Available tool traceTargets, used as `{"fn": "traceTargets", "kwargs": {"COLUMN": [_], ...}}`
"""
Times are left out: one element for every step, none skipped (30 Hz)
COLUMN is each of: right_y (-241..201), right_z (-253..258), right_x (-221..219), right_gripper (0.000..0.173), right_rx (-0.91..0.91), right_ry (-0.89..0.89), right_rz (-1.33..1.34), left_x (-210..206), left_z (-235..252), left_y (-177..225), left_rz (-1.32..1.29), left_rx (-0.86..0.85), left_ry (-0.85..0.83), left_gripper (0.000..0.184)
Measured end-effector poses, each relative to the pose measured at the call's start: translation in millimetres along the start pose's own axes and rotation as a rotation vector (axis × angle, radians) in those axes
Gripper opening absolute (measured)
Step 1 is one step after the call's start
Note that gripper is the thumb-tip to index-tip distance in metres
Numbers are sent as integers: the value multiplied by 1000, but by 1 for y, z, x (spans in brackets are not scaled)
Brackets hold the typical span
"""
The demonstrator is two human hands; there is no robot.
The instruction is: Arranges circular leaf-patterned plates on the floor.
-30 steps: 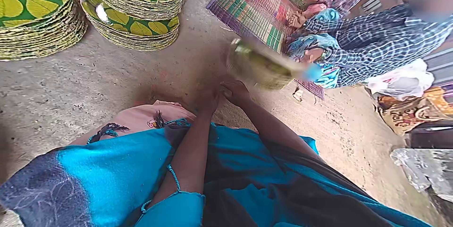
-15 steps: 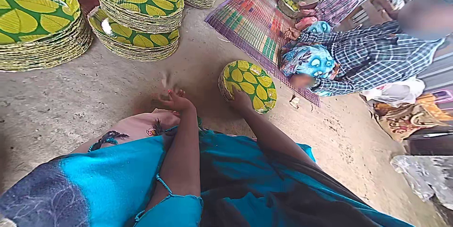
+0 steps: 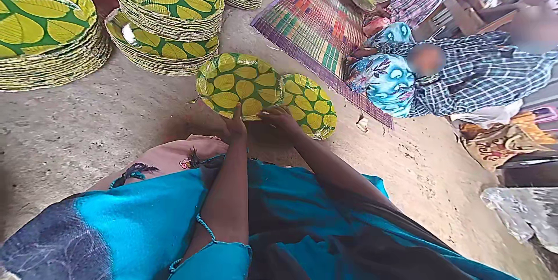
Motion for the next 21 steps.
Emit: {"fn": "traceTargets", "kwargs": {"right_y": [4,10,16,23,30,37,45,53,59,61,61,60,59,59,59,61,64,66,68,69,70], "right_z": [1,1,-1,-5,-9,-14,-19,-24,-27,-28,-29,-28,-27,-26,-27,-27,-28,-29,-29,-29,-29], "right_x": [-3,-5,-7,-8,-8,-6,-2,2,6,8,10,10,11,12,12,12,11,10,10,8,6], "right_gripper": [61,77,89,96,100,101,106,112,115,115,113,109,106,103,99,96,93,92,91,93,95], "right_rx": [-104,-203,-274,-317,-362,-443,-566,-700,-789,-818,-823,-822,-826,-838,-851,-858,-852,-837,-808,-774,-734], "right_ry": [-33,-80,-108,-111,-99,-83,-90,-99,-127,-150,-173,-196,-208,-214,-224,-239,-260,-274,-288,-296,-293], "right_rz": [-50,-114,-170,-212,-252,-268,-271,-242,-234,-228,-240,-268,-299,-324,-344,-363,-384,-400,-406,-403,-403], "left_x": [2,4,5,5,4,4,5,5,5,5,5,4,3,1,-1,-2,-4,-5,-5,-5,-6], "left_z": [6,11,14,13,12,10,10,10,12,13,13,11,9,7,5,4,4,4,3,2,2], "left_y": [3,3,3,2,2,3,4,6,7,10,14,20,25,31,35,40,45,49,53,55,56], "left_rz": [-10,21,48,69,92,116,131,133,119,103,95,76,49,20,-1,-2,4,5,4,2,2], "left_rx": [0,-14,-23,-28,-36,-51,-76,-108,-134,-153,-154,-147,-141,-135,-138,-144,-155,-171,-183,-192,-195], "left_ry": [62,117,147,159,168,185,204,221,231,236,243,248,250,245,246,243,229,220,216,215,214], "left_gripper": [69,65,63,64,68,73,78,84,87,88,88,89,88,88,87,88,89,89,90,89,89]}}
Point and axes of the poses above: each hand's wrist, its own z-axis towards the middle knuckle, its own x-axis out of the back of the hand, y = z × x, the point moved 5 cm from there along z, towards the middle knuckle, and after that the axes turned 13 degrees about y, right-handed, at the moved point
